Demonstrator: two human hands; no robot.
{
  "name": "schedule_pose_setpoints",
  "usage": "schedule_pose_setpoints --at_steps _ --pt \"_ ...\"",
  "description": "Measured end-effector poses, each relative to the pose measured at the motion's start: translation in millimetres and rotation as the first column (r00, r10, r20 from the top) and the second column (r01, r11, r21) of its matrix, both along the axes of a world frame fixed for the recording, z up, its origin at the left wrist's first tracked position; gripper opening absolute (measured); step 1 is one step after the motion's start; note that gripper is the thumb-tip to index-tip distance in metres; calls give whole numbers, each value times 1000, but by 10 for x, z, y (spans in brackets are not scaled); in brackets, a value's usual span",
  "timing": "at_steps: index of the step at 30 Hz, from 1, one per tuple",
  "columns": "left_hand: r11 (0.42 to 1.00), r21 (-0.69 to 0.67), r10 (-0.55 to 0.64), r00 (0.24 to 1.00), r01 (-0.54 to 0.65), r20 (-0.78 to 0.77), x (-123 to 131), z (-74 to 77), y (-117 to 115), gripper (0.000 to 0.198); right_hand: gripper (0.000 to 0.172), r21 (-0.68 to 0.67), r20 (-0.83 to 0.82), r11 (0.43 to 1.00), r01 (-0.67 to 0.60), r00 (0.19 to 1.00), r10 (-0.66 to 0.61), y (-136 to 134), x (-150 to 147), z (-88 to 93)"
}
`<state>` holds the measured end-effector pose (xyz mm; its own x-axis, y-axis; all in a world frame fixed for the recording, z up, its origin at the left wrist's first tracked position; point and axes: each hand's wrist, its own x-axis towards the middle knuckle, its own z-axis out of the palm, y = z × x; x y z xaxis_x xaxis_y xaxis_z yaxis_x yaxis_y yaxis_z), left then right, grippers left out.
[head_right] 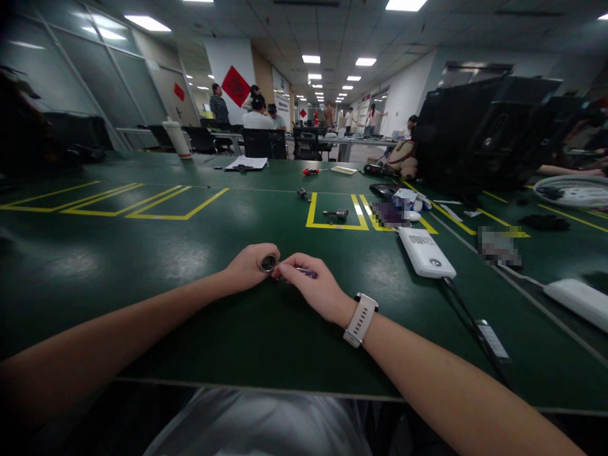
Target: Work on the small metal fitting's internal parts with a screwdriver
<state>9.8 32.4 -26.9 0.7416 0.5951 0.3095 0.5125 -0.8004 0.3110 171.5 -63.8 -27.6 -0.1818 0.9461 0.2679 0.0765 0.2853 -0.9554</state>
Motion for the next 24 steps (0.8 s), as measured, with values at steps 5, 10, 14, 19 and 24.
schedule_pose_setpoints --at_steps 5,10,14,19,24 --pt "1000 21 -20 999 21 -27 -3 -14 11 6 20 23 -52 999 36 998 -34 -22 11 31" --pt "993 88 -80 996 83 -38 -11 -47 36 6 20 162 175 973 166 965 -193 -58 -6 77" --pt "982 139 -118 990 127 -72 -14 -52 41 8 20 95 106 986 134 984 -144 -17 6 47" --pt "979 133 -147 987 155 -68 -16 -39 40 9 18 -175 -261 984 33 962 -78 62 61 -4" --pt "989 63 -133 991 134 -22 -17 -29 40 9 17 -279 -414 959 -58 908 -65 110 97 -52"
